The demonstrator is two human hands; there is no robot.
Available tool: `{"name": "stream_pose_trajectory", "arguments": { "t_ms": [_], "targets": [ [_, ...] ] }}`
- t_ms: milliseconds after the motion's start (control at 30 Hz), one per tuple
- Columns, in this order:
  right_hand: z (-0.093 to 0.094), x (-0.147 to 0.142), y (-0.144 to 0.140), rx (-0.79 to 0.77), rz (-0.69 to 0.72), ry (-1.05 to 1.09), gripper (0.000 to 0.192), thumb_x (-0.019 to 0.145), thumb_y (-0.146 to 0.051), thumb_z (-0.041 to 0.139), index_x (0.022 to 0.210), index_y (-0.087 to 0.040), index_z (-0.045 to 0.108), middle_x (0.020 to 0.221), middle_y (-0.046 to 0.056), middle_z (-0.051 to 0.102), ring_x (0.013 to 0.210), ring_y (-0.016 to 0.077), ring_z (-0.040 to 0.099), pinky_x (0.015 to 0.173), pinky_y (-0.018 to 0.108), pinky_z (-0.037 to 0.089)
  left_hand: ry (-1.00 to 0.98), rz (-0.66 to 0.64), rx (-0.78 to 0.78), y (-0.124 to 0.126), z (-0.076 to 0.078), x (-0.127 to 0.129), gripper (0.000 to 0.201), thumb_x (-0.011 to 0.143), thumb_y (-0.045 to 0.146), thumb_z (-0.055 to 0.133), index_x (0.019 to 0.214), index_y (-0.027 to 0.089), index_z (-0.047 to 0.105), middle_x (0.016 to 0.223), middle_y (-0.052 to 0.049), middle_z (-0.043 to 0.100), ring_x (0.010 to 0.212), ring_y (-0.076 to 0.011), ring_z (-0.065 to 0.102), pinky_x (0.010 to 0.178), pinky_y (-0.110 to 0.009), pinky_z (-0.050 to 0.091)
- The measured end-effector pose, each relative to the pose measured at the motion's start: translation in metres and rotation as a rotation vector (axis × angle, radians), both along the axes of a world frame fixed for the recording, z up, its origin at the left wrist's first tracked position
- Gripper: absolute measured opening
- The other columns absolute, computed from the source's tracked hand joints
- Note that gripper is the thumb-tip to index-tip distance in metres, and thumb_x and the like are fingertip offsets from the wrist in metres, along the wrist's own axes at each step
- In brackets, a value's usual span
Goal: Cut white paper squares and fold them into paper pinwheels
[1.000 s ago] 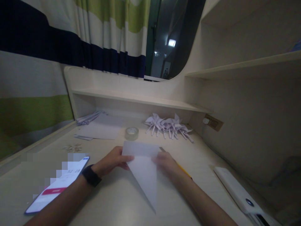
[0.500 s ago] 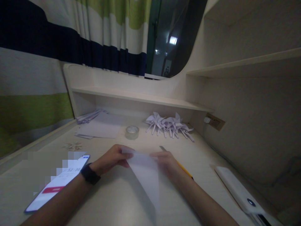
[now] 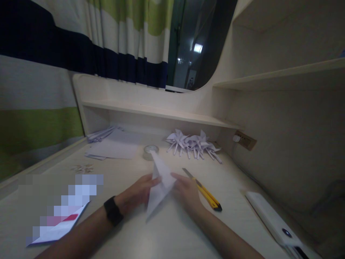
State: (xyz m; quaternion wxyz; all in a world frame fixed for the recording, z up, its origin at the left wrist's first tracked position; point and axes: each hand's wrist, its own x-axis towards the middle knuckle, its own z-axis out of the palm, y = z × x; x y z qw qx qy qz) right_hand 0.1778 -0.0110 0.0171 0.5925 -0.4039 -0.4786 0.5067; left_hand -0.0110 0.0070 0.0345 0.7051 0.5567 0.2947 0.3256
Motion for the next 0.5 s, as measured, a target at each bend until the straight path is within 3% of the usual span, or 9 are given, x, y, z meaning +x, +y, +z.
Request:
{"name": "stream_pose_trajectory", "arguments": {
  "t_ms": [167, 333, 400, 500],
  "targets": [
    [-0.005, 0.003, 0.001, -0.009, 0.079, -0.042, 0.029, 0.060, -0.031, 0.078, 0.086, -0.019, 0.075, 0.084, 0.005, 0.073, 0.073, 0.0227, 0.067, 0.075, 0.042, 0.054, -0.069, 0.142, -0.020, -0.003, 0.002, 0.003, 0.047, 0.066, 0.033, 0.076, 0.105, 0.011, 0.064, 0.102, -0.015, 0.069, 0.084, -0.0256, 0.065, 0.075, -0.034, 0.048],
    [-0.001, 0.008, 0.005, -0.099, 0.102, 0.108, 0.046, 0.065, -0.036, 0.074, 0.106, -0.015, 0.067, 0.077, 0.007, 0.071, 0.062, 0.0204, 0.067, 0.060, 0.035, 0.056, -0.088, 0.135, -0.022, 0.003, 0.000, -0.002, 0.050, 0.061, 0.023, 0.077, 0.107, 0.009, 0.062, 0.103, -0.015, 0.069, 0.084, -0.0261, 0.065, 0.075, -0.035, 0.047],
    [0.003, 0.009, 0.004, -0.157, 0.112, 0.080, 0.044, 0.068, -0.041, 0.072, 0.102, -0.012, 0.068, 0.071, 0.008, 0.069, 0.058, 0.0196, 0.066, 0.052, 0.030, 0.054, -0.080, 0.126, -0.011, 0.005, -0.002, -0.002, 0.051, 0.060, 0.021, 0.078, 0.107, 0.009, 0.061, 0.102, -0.015, 0.069, 0.083, -0.0260, 0.065, 0.075, -0.035, 0.047],
    [0.007, 0.011, 0.003, -0.230, 0.253, -0.005, 0.040, 0.066, -0.038, 0.074, 0.092, -0.008, 0.069, 0.075, 0.011, 0.070, 0.060, 0.0194, 0.067, 0.051, 0.026, 0.054, -0.047, 0.102, -0.002, 0.005, -0.003, -0.003, 0.053, 0.058, 0.021, 0.079, 0.107, 0.009, 0.061, 0.101, -0.015, 0.069, 0.083, -0.0267, 0.065, 0.074, -0.036, 0.047]
  ]
}}
